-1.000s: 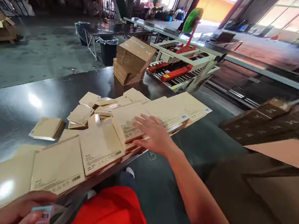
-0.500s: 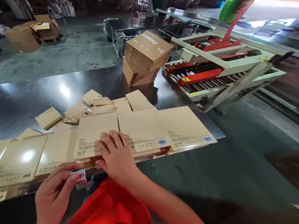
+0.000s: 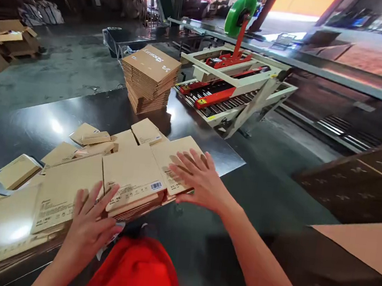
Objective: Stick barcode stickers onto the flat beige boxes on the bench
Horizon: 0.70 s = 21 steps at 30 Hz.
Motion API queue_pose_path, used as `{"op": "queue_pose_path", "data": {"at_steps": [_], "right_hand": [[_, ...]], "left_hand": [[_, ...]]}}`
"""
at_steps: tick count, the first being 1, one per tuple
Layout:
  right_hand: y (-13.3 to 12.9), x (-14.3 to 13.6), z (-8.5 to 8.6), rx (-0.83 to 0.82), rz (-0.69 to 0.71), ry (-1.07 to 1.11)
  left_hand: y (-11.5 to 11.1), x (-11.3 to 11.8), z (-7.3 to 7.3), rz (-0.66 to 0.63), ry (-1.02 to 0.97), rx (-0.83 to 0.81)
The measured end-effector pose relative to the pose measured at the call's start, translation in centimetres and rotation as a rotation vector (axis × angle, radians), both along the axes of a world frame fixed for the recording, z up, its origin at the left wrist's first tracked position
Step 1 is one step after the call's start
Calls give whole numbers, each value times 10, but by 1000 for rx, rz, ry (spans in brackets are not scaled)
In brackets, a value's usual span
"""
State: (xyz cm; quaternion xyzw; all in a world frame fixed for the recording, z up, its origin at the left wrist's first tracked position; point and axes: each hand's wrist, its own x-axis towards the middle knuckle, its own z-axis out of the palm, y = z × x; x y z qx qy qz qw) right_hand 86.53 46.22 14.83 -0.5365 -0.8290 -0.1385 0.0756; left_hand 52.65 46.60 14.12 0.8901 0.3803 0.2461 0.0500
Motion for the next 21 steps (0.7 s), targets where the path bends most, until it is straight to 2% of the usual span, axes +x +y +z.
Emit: {"op": "queue_pose_path", "data": {"at_steps": [3, 6, 8, 10, 12, 15, 18, 21], "right_hand": [[9, -2, -8, 7, 127, -32], [22, -8, -11, 60, 253, -31], [34, -12, -9, 68, 311, -30], [53, -19, -3, 42, 298, -31], [75, -29, 6, 0, 205, -27], [96, -48, 25, -48, 91, 49], [85, -64, 38, -98, 163, 223], [51, -86, 39, -217, 329, 487]], "left_hand": [[3, 10, -9, 51, 26, 37], [11, 5, -16, 61, 55, 127], [25, 2, -17, 73, 85, 106], [46, 2, -10, 105, 106, -7], [69, 3, 3, 179, 68, -135], [84, 0, 30, 288, -145, -133], [60, -10, 48, 372, -304, -95], [15, -15, 48, 385, -431, -277]]}}
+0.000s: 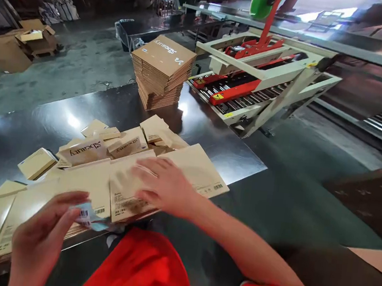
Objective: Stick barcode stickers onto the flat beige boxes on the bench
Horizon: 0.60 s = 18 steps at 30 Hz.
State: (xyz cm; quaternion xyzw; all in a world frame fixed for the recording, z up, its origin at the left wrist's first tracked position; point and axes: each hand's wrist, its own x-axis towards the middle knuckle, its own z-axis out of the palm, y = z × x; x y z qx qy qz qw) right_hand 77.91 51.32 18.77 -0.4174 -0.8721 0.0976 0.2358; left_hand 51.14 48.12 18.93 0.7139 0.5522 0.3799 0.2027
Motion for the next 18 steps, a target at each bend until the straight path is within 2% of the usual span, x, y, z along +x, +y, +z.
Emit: {"op": "queue_pose_path", "data": {"at_steps": [3, 5, 7, 13, 15, 18], "right_hand": [[-33, -36, -7, -245, 133, 390], [-46, -64, -13, -390, 126, 628], [-53, -88, -18, -450, 66, 778], [-59, -128, -22, -516, -82, 859], [-62, -136, -21, -574, -101, 846], [-67, -151, -21, -592, -119, 805]], "left_hand": [[-29, 5, -11, -44, -188, -120], [-36, 8, -18, -37, -269, -127], [-36, 7, -24, -22, -330, -143], [-42, -18, -34, -49, -592, -364], [-45, -29, -35, -72, -595, -437], [-46, -44, -36, -138, -533, -459]]}}
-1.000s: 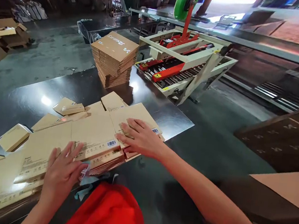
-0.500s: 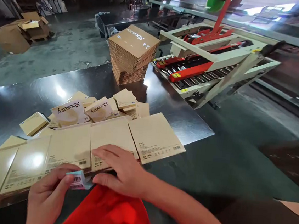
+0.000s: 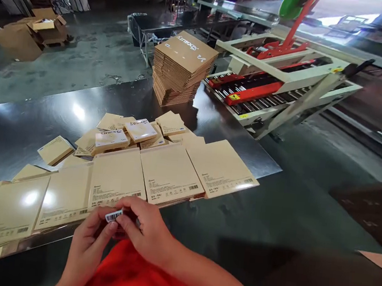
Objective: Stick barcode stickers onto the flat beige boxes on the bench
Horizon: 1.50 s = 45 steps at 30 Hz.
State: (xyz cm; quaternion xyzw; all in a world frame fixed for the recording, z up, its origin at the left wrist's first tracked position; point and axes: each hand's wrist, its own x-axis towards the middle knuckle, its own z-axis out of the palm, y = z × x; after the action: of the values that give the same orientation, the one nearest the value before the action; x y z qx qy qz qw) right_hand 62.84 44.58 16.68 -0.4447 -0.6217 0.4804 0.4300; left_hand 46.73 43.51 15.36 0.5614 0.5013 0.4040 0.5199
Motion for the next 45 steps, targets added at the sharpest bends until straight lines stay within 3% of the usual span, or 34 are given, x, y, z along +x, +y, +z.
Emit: {"op": "queue_pose_path", "data": {"at_steps": [4, 9, 15, 19, 23, 28, 31, 34, 40, 43, 45], "right_hand": [[-7, -18, -5, -49, -26, -45], [-10, -33, -8, -150, -125, -45], [-11, -39, -5, -38, -158, -128], [-16, -35, -8, 73, -195, -125], [-20, -26, -8, 81, -223, -131], [-17, -4, -5, 142, -246, -167], [-9, 11, -3, 231, -289, -175], [7, 19, -2, 363, -213, -306], [44, 3, -20, 597, 155, -997], [48, -1, -34, 587, 225, -1086], [47, 2, -41, 600, 231, -1101]], "left_hand": [[1, -18, -5, -112, 71, 39], [1, -32, -10, -131, 64, 51], [0, -37, -12, -176, 71, 51], [-2, -33, -16, -168, 113, 85], [-4, -24, -16, -173, 151, 139], [-4, -16, -14, -228, 175, 247], [-4, -19, -13, -175, 238, 343], [-5, -27, -12, -130, 290, 444], [-8, -47, -28, -27, 563, 729], [-8, -54, -43, 3, 749, 676], [-10, -56, -49, -12, 768, 611]]}}
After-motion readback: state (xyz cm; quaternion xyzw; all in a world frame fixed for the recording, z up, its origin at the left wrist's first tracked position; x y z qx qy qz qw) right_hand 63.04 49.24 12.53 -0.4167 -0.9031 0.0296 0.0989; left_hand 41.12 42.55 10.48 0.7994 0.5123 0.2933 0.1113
